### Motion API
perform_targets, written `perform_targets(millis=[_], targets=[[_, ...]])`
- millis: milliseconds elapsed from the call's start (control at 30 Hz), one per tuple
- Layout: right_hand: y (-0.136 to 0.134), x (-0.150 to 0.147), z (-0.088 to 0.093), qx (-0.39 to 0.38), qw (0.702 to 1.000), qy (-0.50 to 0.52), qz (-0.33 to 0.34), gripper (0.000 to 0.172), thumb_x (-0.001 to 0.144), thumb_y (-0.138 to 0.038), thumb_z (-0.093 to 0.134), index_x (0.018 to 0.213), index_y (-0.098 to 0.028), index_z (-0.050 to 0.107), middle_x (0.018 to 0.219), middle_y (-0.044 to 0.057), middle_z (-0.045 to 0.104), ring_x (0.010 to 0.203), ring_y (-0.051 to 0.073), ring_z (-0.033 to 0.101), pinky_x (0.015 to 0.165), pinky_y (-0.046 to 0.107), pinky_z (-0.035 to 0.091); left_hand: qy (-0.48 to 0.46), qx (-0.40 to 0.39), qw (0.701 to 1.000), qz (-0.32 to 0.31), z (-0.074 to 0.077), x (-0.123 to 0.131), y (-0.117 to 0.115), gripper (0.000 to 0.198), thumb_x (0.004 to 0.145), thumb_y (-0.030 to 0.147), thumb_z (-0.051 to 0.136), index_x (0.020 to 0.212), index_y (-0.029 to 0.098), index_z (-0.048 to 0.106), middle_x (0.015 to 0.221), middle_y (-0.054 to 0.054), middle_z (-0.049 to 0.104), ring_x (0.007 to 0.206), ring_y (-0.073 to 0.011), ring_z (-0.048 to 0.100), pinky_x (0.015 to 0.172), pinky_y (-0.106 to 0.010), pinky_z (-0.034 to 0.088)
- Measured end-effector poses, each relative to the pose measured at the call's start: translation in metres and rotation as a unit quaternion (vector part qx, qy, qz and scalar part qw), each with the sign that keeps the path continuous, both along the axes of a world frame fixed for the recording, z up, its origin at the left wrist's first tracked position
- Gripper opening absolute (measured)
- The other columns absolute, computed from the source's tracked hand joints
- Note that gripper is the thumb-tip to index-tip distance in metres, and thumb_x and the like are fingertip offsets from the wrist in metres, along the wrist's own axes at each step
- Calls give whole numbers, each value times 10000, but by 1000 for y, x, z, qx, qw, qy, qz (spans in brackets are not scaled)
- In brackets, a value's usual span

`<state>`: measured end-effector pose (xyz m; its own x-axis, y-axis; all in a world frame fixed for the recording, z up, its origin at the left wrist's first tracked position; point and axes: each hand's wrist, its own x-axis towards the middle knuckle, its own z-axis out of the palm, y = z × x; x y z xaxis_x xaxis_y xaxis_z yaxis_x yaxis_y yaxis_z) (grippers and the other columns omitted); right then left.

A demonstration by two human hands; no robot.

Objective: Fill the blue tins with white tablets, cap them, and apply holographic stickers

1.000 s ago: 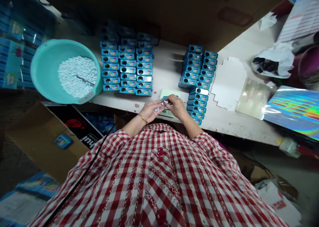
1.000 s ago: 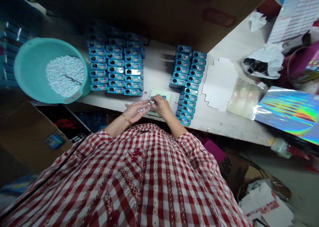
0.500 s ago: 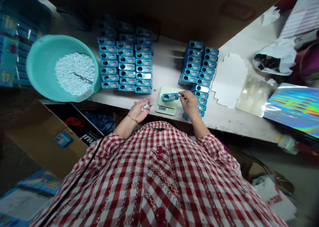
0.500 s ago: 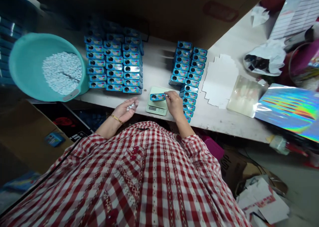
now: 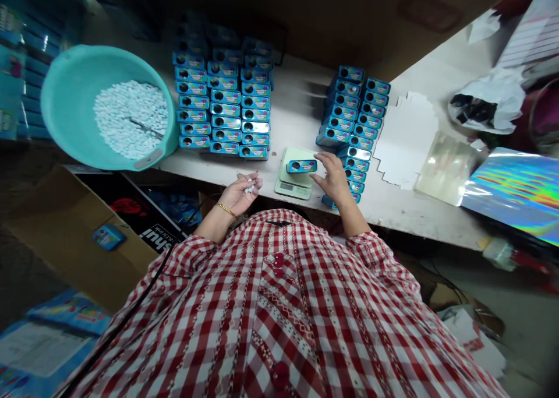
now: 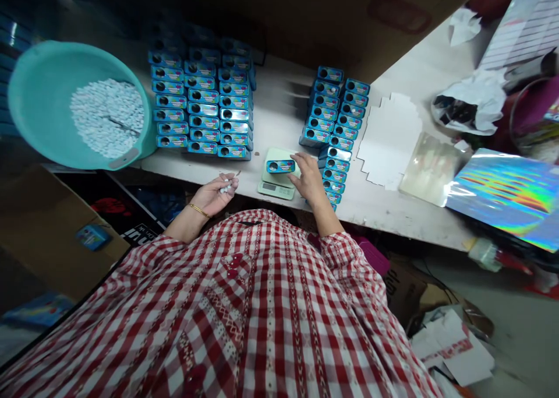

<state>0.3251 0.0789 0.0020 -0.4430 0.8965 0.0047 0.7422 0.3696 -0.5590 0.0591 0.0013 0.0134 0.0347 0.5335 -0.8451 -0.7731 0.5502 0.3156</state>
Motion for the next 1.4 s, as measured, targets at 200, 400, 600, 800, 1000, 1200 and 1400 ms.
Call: perform_targets(millis=[200,400,600,800,1000,1200,1400], targets=[[2,-6,-4,1,999,-15,30,468,809,-330,584,1243,-179,496,1262,142,502,1190,278,438,1001,462,362,-10,-23,1000,-2,-7,-5,-7,175,775,4,478,779,93,629,697,-75,634,625,-102,612,500,-152,447],[3,-6,-18,-22,999,-7,47,448,798,-248,572,1236,-188,505,1243,123,520,1150,268,470,978,441,398,-14,-38,999,10,-13,-8,-10,182,818,45,452,803,93,627,692,-75,643,610,-106,618,485,-156,466],[44,-22,-14,7,999,-6,38,341,809,-214,514,1146,-181,553,1073,111,596,1007,264,534,903,421,443,-11,-49,998,42,-10,-15,-10,205,830,36,429,794,88,623,669,-73,642,579,-99,615,476,-152,466],[172,-73,-13,52,994,-61,-70,385,794,-190,506,1176,-149,531,1166,150,548,1070,291,508,925,436,420,6,-56,992,115,-7,-37,-24,199,808,16,442,811,84,629,695,-89,652,607,-114,634,482,-160,484],[259,-131,-43,-5,993,-73,-96,394,806,-139,477,1193,-140,551,1221,141,557,1075,257,540,930,406,433,44,-103,978,175,-5,-49,-45,199,817,0,436,854,74,617,709,-89,660,585,-108,635,501,-166,512],[233,-82,-31,41,997,-23,-66,516,823,-171,418,1337,-190,447,1364,95,464,1186,224,471,967,368,417,41,-118,979,161,-9,-53,-43,201,813,-4,432,853,84,608,695,-82,658,571,-107,632,480,-161,504],[102,21,-5,78,978,-192,22,255,848,-274,516,1039,-207,671,1118,117,586,1015,279,484,857,423,384,17,-95,991,90,-16,-45,-18,205,818,3,419,811,82,609,669,-83,650,578,-112,635,470,-158,492]])
